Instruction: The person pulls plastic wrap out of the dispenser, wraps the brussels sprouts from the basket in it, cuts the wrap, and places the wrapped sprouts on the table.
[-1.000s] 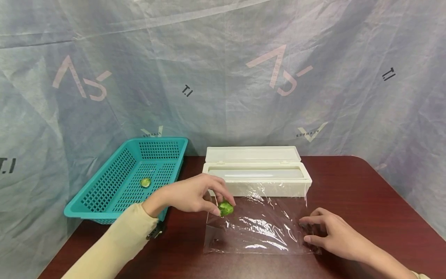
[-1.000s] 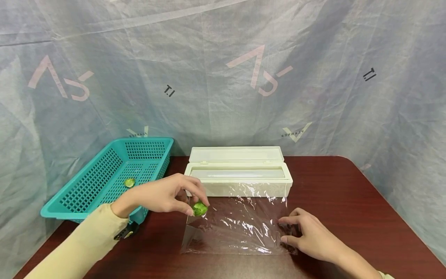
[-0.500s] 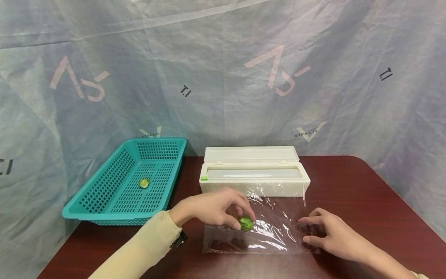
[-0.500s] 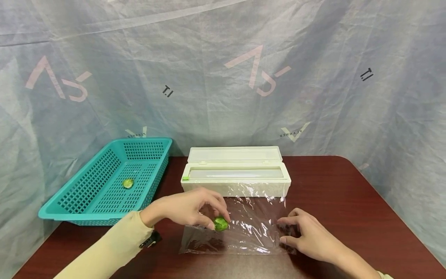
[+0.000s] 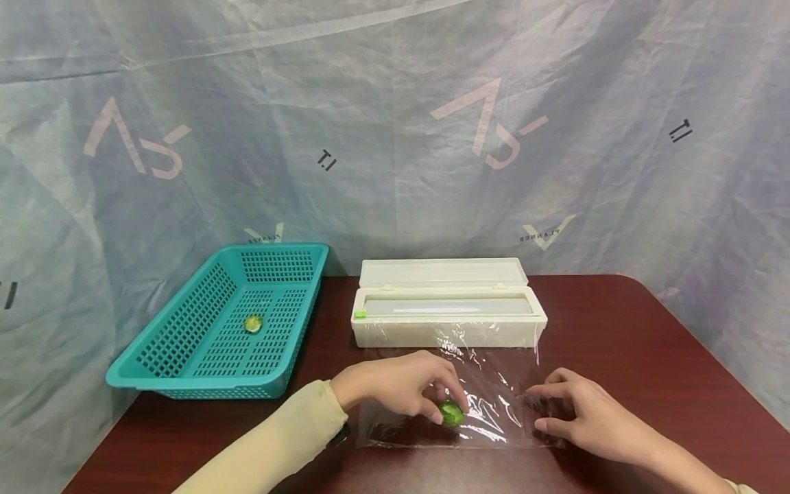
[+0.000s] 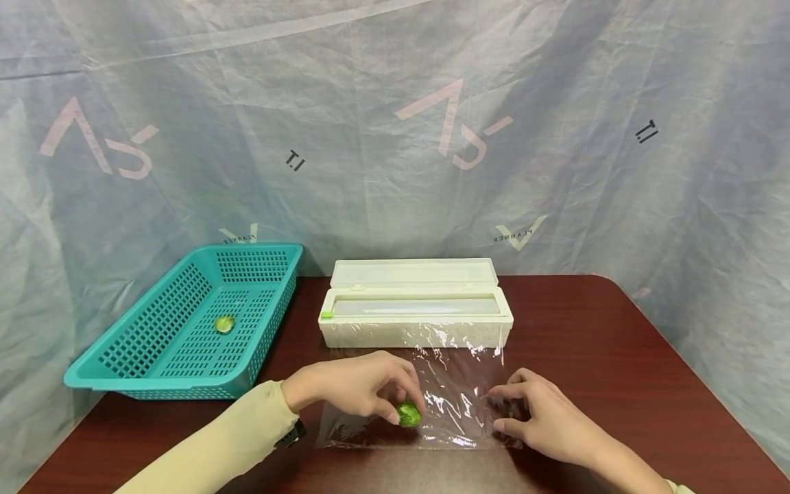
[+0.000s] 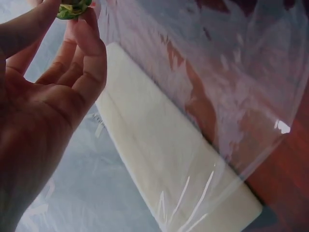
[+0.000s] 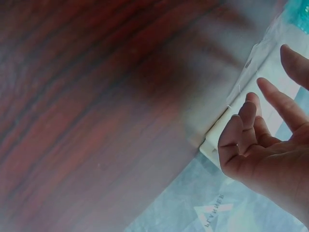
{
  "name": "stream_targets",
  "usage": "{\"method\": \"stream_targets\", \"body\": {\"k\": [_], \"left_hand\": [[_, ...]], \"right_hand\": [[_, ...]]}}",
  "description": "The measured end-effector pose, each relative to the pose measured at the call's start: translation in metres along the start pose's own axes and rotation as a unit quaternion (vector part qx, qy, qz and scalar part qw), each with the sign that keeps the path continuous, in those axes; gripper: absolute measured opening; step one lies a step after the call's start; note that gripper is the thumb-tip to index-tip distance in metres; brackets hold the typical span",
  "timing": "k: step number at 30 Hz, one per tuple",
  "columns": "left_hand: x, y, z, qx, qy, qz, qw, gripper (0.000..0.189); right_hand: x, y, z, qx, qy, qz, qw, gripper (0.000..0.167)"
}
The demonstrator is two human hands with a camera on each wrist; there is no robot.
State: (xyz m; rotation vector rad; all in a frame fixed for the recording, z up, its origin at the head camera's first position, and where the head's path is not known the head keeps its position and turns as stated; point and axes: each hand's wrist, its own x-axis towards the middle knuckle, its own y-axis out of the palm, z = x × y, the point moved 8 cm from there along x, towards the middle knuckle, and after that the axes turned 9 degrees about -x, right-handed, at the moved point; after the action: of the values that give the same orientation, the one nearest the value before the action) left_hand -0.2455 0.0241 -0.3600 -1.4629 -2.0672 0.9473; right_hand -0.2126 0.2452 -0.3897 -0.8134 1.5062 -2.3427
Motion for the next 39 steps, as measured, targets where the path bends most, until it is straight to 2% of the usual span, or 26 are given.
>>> {"method": "stream_targets", "body": {"k": [8,18,31,39], "left_hand": [[0.007,0.009,0.001,0.027,0.000,0.008,0.9996,0.035],[0.012,0.014,0.007,0.040,-0.010,0.013,0.9991,0.035],[0.017,0.017,0.013,0.042,-0.022,0.021,0.9987,0.037],[0.018,0.017,0.015,0.039,-0.033,0.024,0.9984,0.037]], "right_hand": [[-0.001,0.001,0.000,-0.001,0.006,0.003,1.0000,0.036],[-0.002,0.000,0.001,0.004,0.002,0.004,1.0000,0.036],[-0.002,0.001,0.006,0.005,-0.016,-0.006,0.9998,0.037],[-0.002,0.000,0.008,0.009,-0.011,0.002,0.9999,0.036]]}}
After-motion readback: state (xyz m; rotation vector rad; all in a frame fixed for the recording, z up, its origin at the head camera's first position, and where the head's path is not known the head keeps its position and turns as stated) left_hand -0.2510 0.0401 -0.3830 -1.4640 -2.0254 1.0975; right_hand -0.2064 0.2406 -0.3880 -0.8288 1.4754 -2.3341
